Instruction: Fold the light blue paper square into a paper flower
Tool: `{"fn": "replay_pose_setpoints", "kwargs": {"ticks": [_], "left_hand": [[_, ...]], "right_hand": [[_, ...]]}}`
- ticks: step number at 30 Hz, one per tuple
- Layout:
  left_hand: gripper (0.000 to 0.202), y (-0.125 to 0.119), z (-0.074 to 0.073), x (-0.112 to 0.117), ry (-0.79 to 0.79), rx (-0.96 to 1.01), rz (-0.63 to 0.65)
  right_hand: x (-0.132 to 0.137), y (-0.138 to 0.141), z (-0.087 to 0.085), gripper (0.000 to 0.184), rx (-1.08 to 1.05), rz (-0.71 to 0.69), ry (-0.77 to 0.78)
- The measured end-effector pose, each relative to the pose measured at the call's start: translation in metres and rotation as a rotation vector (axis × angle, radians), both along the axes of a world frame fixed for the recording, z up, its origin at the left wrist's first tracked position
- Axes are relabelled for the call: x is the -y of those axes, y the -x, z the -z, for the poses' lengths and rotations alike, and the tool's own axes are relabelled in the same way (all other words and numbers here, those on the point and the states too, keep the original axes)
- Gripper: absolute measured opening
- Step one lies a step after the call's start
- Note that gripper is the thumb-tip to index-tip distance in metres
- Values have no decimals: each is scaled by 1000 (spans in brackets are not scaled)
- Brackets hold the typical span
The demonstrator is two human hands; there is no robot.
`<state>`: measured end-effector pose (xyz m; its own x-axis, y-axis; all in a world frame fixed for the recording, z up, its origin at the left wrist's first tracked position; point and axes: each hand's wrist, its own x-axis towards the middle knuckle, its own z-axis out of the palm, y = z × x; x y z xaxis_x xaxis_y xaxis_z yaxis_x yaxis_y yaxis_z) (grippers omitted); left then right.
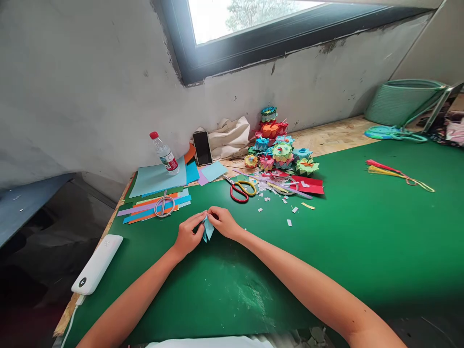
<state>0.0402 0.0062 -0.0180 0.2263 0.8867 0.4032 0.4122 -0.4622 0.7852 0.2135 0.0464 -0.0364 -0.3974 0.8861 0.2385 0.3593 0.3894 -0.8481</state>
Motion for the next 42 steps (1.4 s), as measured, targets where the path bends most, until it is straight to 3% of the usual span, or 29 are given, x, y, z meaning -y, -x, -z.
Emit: {"fn": "replay_pose_setpoints", "kwargs": {"ticks": [4, 8, 12, 20, 33, 42], "left_hand": [[35, 2, -5, 1, 32, 9, 68], [28, 3, -9, -3, 96, 67, 18], [24, 2, -7, -8, 200, 142, -29], [31, 4, -3, -12, 365, 214, 53], [35, 1, -6, -14, 466, 326, 79], [37, -1, -4, -15, 455, 342, 53]], "right_hand": [[-2, -3, -3, 29, -21, -15, -2], [-1, -3, -8, 30, -19, -45, -30], [3, -1, -14, 34, -21, -85, -68], [8, 1, -20, 29, -38, -44, -124], [12, 2, -24, 8, -68, -14, -111], [14, 1, -26, 21, -53, 11, -135]]}}
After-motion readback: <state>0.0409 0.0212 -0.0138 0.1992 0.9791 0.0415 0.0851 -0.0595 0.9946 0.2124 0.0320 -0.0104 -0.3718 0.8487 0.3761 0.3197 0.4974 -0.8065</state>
